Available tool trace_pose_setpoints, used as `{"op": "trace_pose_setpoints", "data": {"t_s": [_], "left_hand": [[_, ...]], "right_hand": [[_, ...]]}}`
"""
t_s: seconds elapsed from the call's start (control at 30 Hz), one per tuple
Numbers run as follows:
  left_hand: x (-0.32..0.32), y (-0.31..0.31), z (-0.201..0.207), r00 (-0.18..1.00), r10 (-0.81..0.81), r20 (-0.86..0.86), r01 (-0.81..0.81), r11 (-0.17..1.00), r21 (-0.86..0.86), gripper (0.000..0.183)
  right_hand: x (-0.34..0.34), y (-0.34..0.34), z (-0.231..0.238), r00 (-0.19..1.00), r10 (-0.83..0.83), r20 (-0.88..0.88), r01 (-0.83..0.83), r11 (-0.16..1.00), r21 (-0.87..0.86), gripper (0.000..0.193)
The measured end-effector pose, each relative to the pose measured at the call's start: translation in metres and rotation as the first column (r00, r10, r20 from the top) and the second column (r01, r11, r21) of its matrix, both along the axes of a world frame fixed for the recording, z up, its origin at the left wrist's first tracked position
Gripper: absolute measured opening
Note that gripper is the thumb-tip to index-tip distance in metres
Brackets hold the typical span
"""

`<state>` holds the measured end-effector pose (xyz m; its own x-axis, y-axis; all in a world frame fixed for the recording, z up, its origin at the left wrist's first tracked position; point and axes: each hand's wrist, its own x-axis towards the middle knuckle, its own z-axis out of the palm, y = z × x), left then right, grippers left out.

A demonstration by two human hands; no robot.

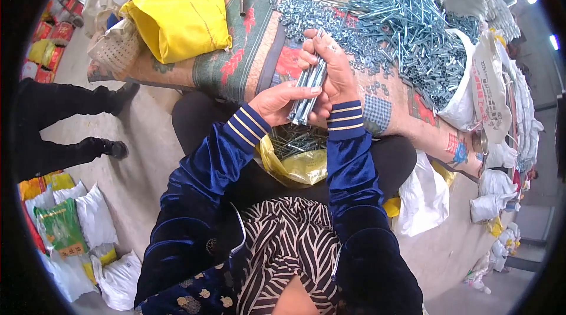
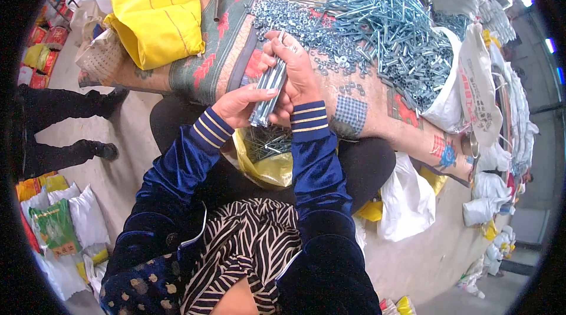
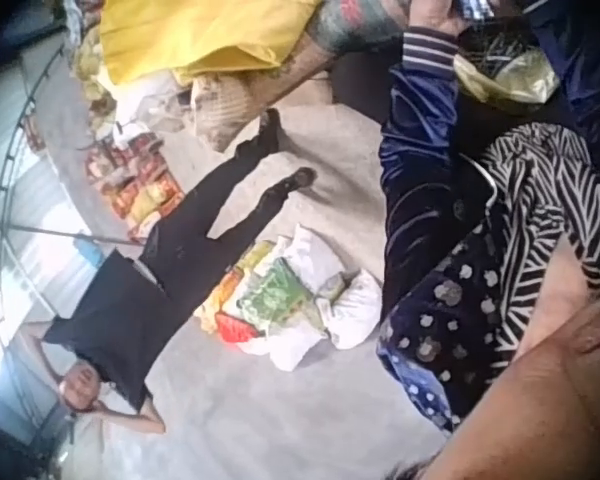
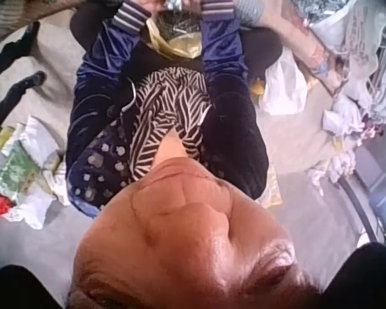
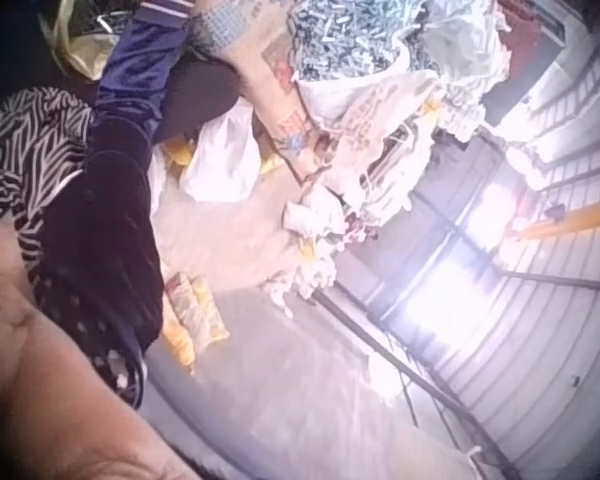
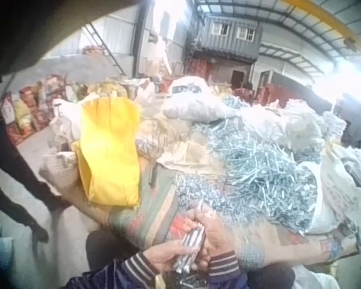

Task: Assembling washers onto long metal bolts in a workshop environment.

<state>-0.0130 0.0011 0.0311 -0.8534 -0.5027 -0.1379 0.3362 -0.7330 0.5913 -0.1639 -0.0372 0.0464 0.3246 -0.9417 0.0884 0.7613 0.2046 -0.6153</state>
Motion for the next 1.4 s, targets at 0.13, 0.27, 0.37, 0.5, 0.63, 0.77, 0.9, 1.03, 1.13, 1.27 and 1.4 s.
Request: {"op": "trace_pose_setpoints", "data": {"t_s": [0.13,0.27,0.37,0.5,0.63,0.77,0.9,1.03,1.13,1.27,1.4], "left_hand": [[0.001,0.016,0.0,0.98,-0.192,0.044,0.193,0.98,-0.037,0.025],[0.005,0.025,-0.009,0.975,-0.199,0.096,0.202,0.979,-0.029,0.027],[0.003,0.029,-0.005,0.952,-0.212,0.222,0.225,0.974,-0.032,0.028],[0.006,0.026,-0.011,0.95,-0.285,0.127,0.28,0.958,0.057,0.022],[0.0,0.025,-0.01,0.938,-0.212,0.275,0.216,0.976,0.014,0.02],[-0.003,0.02,-0.016,0.92,-0.283,0.271,0.318,0.943,-0.096,0.021],[-0.005,0.014,-0.017,0.919,-0.259,0.296,0.296,0.951,-0.086,0.02],[0.001,0.009,-0.024,0.942,-0.266,0.206,0.279,0.96,-0.034,0.024],[0.005,0.005,-0.029,0.952,-0.255,0.169,0.246,0.967,0.071,0.025],[0.007,0.006,-0.033,0.943,-0.279,0.182,0.283,0.959,0.005,0.026],[0.01,0.005,-0.034,0.954,-0.218,0.205,0.239,0.967,-0.084,0.026]], "right_hand": [[-0.002,0.025,0.011,0.968,-0.001,-0.252,-0.02,0.996,-0.082,0.038],[-0.001,0.039,0.013,0.878,-0.302,-0.372,0.231,0.947,-0.224,0.04],[-0.022,0.037,0.004,0.853,-0.233,-0.466,0.2,0.972,-0.12,0.032],[-0.054,0.035,0.017,0.59,-0.146,-0.794,0.011,0.985,-0.172,0.035],[-0.062,0.027,-0.003,0.471,-0.235,-0.851,-0.058,0.954,-0.295,0.04],[-0.045,0.028,0.006,0.712,-0.187,-0.677,0.135,0.982,-0.13,0.033],[-0.05,0.028,-0.002,0.711,-0.269,-0.65,0.208,0.963,-0.171,0.029],[-0.057,0.021,-0.007,0.671,-0.318,-0.67,0.244,0.948,-0.206,0.021],[-0.058,0.021,-0.007,0.621,-0.254,-0.741,0.127,0.966,-0.225,0.019],[-0.043,0.024,0.007,0.606,-0.255,-0.753,0.079,0.962,-0.262,0.02],[-0.054,0.029,0.009,0.497,-0.066,-0.865,0.072,0.997,-0.035,0.029]]}}
